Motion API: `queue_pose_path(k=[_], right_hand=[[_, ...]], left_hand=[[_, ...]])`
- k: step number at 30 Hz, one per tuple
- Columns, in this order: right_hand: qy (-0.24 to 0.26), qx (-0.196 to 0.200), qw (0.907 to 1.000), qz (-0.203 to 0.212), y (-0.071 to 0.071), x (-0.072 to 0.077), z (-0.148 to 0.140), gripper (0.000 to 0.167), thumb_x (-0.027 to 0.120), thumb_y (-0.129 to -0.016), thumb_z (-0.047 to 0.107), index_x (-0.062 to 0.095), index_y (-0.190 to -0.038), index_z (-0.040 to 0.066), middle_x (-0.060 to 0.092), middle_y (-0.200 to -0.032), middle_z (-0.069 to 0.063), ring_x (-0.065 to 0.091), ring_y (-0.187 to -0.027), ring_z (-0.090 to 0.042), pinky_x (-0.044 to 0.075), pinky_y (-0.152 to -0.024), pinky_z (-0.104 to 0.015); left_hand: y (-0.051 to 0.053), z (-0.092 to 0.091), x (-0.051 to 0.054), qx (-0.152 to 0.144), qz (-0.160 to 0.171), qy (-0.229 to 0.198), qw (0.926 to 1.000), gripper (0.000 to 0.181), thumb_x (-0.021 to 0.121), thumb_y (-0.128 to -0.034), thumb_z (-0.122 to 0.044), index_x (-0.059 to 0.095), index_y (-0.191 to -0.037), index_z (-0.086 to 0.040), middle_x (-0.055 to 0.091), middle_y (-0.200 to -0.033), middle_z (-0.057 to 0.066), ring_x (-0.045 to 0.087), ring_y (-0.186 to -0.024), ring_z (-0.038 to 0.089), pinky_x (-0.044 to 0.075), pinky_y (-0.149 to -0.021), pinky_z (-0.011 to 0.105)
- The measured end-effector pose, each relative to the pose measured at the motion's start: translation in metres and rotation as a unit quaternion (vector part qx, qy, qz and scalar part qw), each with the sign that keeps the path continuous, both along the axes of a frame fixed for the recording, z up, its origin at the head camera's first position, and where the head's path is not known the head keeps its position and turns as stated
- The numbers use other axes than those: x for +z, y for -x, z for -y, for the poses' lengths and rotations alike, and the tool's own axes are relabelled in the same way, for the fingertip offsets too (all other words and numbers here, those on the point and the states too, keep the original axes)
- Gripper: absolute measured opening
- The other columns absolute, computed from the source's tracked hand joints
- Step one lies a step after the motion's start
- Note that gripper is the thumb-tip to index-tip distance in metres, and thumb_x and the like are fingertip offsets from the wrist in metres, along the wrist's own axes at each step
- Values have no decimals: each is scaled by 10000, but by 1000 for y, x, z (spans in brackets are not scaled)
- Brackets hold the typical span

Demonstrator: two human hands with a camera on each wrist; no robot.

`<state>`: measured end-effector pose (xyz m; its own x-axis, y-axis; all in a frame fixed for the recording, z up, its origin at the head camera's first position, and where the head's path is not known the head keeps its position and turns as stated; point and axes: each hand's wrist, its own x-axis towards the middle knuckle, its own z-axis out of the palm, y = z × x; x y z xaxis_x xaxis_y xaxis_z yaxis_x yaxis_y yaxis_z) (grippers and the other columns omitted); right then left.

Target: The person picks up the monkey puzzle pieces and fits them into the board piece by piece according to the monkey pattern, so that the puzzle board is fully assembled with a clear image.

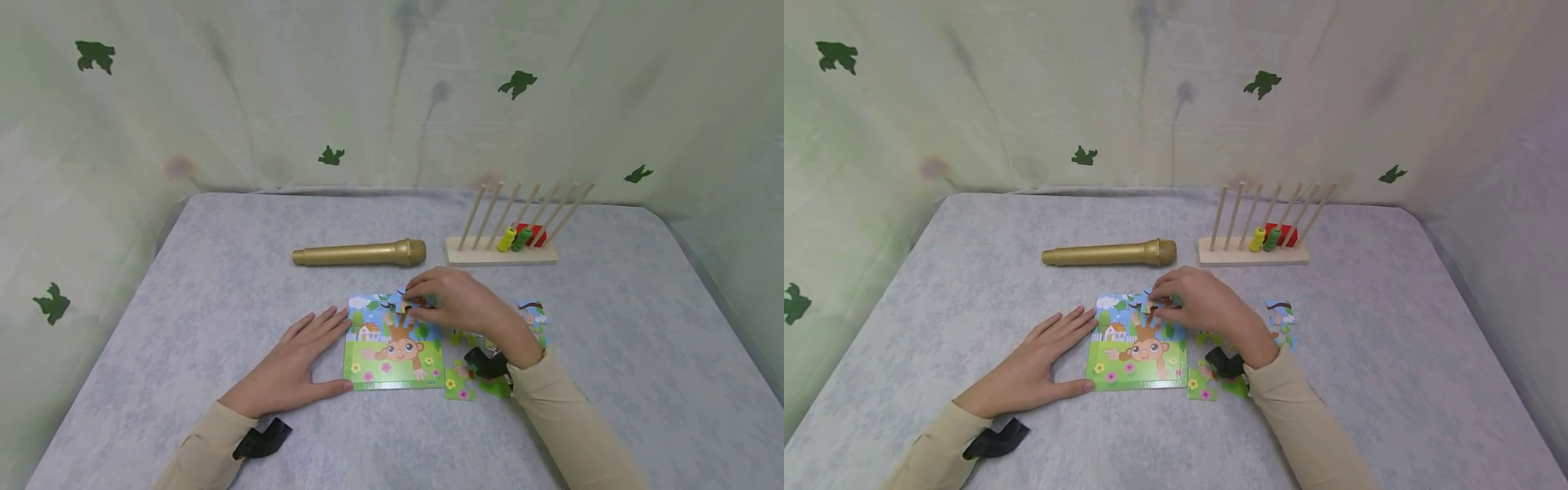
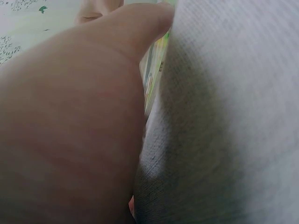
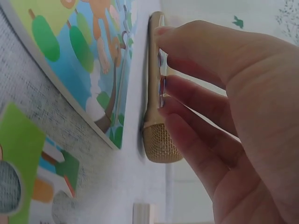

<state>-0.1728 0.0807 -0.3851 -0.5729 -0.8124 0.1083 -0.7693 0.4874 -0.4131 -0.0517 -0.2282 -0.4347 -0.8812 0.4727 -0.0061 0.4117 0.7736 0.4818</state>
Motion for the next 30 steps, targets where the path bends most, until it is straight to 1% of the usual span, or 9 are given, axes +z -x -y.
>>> queue_pose_path(k=[5,8,12,17,24,30], right_hand=[[91,32,9999,104,-1,-5,4,252,782,-941,245,789,-1164,129,746,-1198,6,666,-1072,-175,584,-919,-362],[76,44,9998,155,-2,-7,6,264,786,-938,258,786,-1170,132,744,-1196,11,663,-1061,-162,583,-921,-359],[-20,54,9998,191,-3,-9,10,256,778,-945,249,790,-1172,131,735,-1218,-6,664,-1089,-177,582,-943,-361],[-114,121,9997,205,-3,-10,14,257,774,-948,250,794,-1172,127,722,-1242,-31,660,-1126,-206,579,-965,-371],[-127,177,9997,113,-4,-14,17,259,770,-951,271,794,-1169,133,725,-1226,-23,662,-1132,-206,576,-972,-373],[-209,164,9996,71,-5,-16,20,254,761,-959,246,788,-1180,123,720,-1246,-40,658,-1157,-223,573,-988,-385]], left_hand=[[-1,0,-1,40,79,17,10000,993,665,-880,-711,335,-1625,-143,235,-1712,-22,176,-1597,226,104,-1305,456],[-1,1,-2,23,36,25,10000,989,664,-885,-705,333,-1626,-141,237,-1712,-16,181,-1596,233,102,-1303,451],[0,1,-2,-27,-63,-22,10000,971,677,-893,-679,344,-1621,-129,256,-1707,6,198,-1591,256,118,-1300,475],[0,1,0,-30,17,-22,10000,974,678,-892,-679,339,-1623,-133,245,-1709,-3,184,-1595,247,113,-1304,485],[1,1,1,-39,49,-42,10000,977,687,-889,-673,338,-1624,-133,242,-1710,-3,183,-1595,249,110,-1305,493],[0,1,1,-21,84,-13,10000,978,678,-891,-682,332,-1626,-137,237,-1712,-7,178,-1596,249,103,-1306,493]])
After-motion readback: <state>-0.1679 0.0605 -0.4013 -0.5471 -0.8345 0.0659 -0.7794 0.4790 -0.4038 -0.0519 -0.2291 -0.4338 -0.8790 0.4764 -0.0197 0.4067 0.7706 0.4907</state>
